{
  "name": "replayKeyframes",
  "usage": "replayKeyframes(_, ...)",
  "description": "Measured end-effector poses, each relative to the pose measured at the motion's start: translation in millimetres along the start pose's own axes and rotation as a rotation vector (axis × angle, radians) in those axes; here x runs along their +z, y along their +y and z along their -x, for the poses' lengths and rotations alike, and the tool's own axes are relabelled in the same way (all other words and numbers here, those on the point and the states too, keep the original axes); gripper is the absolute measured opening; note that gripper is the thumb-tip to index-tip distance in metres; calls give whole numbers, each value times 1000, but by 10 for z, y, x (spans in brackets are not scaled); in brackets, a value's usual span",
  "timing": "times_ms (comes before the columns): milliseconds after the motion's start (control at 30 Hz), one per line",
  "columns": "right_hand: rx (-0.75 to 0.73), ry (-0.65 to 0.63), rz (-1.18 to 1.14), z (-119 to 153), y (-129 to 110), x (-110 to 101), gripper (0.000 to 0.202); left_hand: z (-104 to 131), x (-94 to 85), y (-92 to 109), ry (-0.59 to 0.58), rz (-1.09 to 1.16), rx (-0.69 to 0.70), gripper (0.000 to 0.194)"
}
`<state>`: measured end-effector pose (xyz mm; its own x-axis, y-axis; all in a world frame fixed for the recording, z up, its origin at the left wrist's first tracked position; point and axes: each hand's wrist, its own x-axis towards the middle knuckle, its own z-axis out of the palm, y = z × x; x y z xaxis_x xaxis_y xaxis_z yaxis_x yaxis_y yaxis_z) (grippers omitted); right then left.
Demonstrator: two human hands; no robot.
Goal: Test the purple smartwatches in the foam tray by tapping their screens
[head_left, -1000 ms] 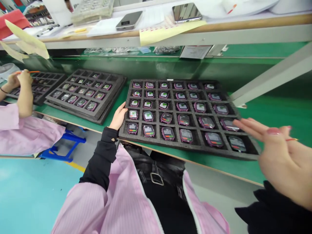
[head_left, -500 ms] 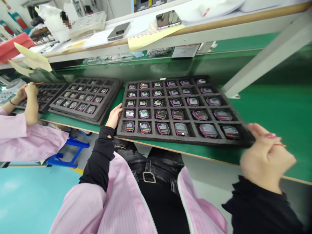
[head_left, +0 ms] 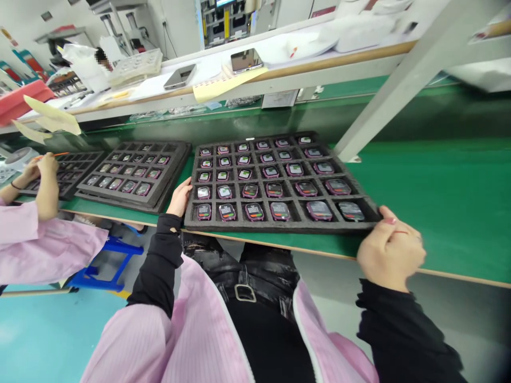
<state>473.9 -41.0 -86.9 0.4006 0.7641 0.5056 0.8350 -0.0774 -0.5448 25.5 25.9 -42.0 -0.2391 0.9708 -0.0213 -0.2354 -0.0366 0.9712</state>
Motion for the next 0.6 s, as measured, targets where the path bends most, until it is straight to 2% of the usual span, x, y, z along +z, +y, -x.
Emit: replayKeyframes(600,163,-19,143,12,-285,-63,69,-14,-50,-37,19,-40,7,34)
